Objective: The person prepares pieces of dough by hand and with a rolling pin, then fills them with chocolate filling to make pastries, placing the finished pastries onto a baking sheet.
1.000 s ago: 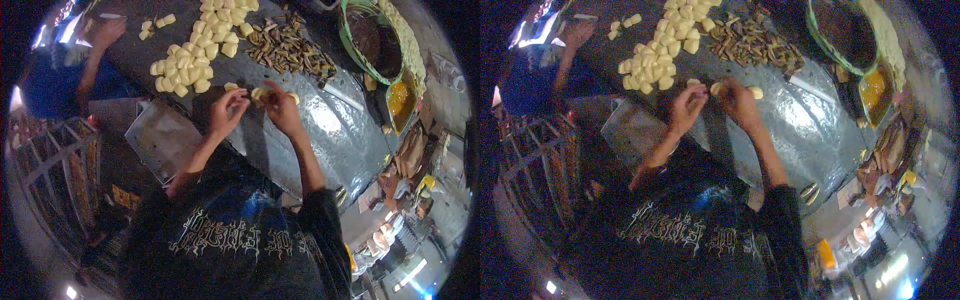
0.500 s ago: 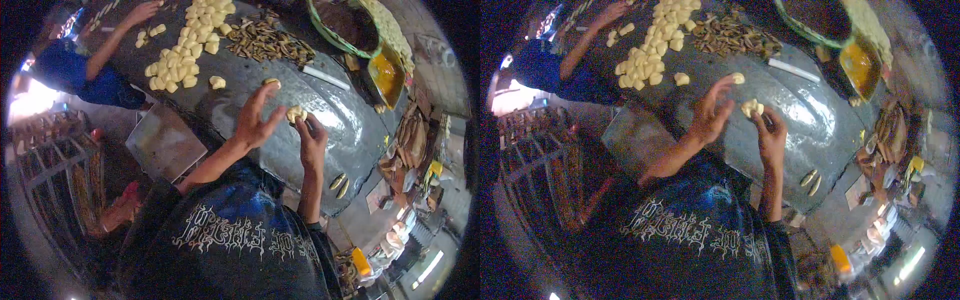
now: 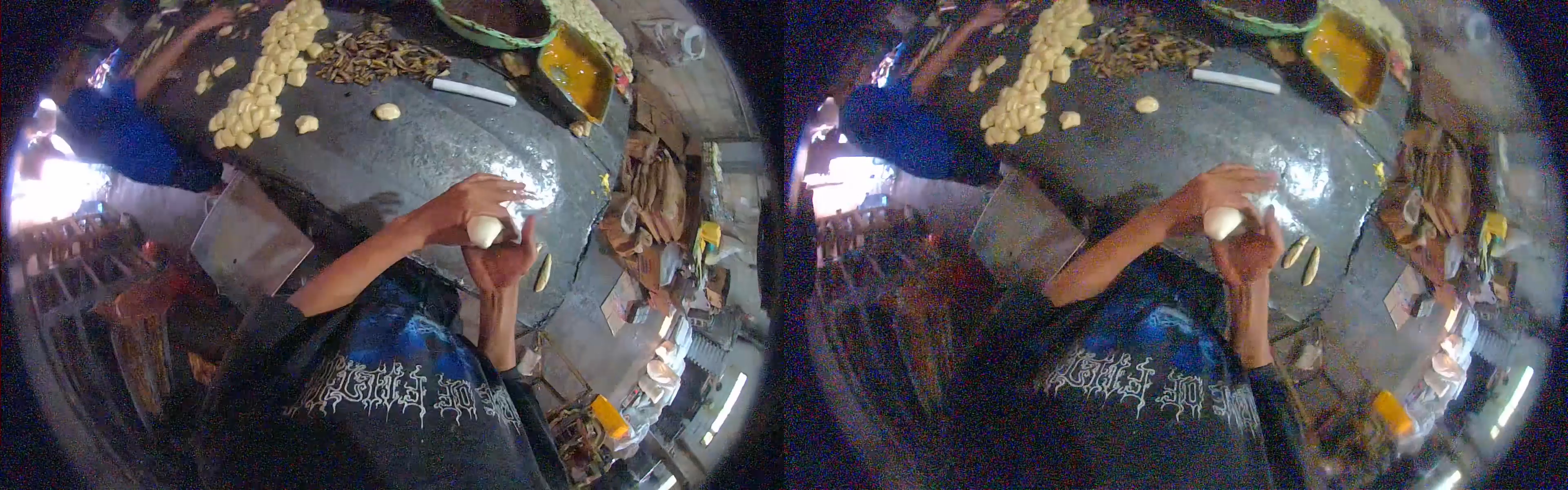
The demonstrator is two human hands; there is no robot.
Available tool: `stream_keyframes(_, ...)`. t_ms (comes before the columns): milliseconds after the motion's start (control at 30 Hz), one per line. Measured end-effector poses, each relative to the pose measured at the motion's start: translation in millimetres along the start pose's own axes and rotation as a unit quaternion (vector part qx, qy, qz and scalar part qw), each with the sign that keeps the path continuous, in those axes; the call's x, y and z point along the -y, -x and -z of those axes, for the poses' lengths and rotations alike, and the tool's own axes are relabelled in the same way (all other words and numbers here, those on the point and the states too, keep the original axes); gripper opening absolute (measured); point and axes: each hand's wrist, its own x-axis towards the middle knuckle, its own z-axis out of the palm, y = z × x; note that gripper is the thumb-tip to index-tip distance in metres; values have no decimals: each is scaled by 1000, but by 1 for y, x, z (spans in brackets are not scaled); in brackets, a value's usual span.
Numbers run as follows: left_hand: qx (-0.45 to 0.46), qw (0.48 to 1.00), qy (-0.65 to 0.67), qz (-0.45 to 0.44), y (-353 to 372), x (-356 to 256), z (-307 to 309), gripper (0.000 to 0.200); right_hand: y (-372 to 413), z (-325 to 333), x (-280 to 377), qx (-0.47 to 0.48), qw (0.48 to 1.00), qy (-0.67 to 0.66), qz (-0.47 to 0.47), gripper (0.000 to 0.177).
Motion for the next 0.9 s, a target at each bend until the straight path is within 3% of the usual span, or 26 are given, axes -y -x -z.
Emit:
stream_keyframes(67,-74,995,67,21,-6,-3,6,71,-4,-8,25,89,992,72,60,70)
stream_keyframes(100,-134,981,120,69,-8,-18,20,93,-9,-24,43,148,981,92,84,68)
stream_keyframes(167,-203,974,35,100,-2,-2,50,82,-26,-54,79,268,948,126,121,64)
stream_keyframes(233,-238,961,-12,142,7,21,78,69,-59,-85,94,155,923,304,176,53)
stream_keyframes(267,-264,950,-7,168,16,35,86,63,-81,-103,88,11,854,481,197,43)
stream_keyframes(400,-252,929,-31,269,51,88,128,39,-195,-86,96,23,803,561,201,38)
stream_keyframes(433,-256,920,-31,295,60,100,138,35,-227,-88,103,15,806,549,221,39)
stream_keyframes(467,-260,910,-31,322,68,113,148,31,-255,-106,108,-33,780,578,238,39)
stream_keyframes(533,-255,899,-26,356,81,145,167,27,-322,-127,120,-25,738,592,323,42)
stream_keyframes(600,-237,888,-30,393,89,166,186,24,-386,-152,132,-126,654,660,348,46)
stream_keyframes(700,-210,882,-34,420,84,186,217,22,-517,-137,165,-234,496,755,359,43)
stream_keyframes(767,-210,887,-12,412,81,200,232,20,-583,-128,167,-284,442,730,437,41)
stream_keyframes(900,-231,867,6,441,68,216,250,18,-654,-146,157,-354,345,788,367,43)
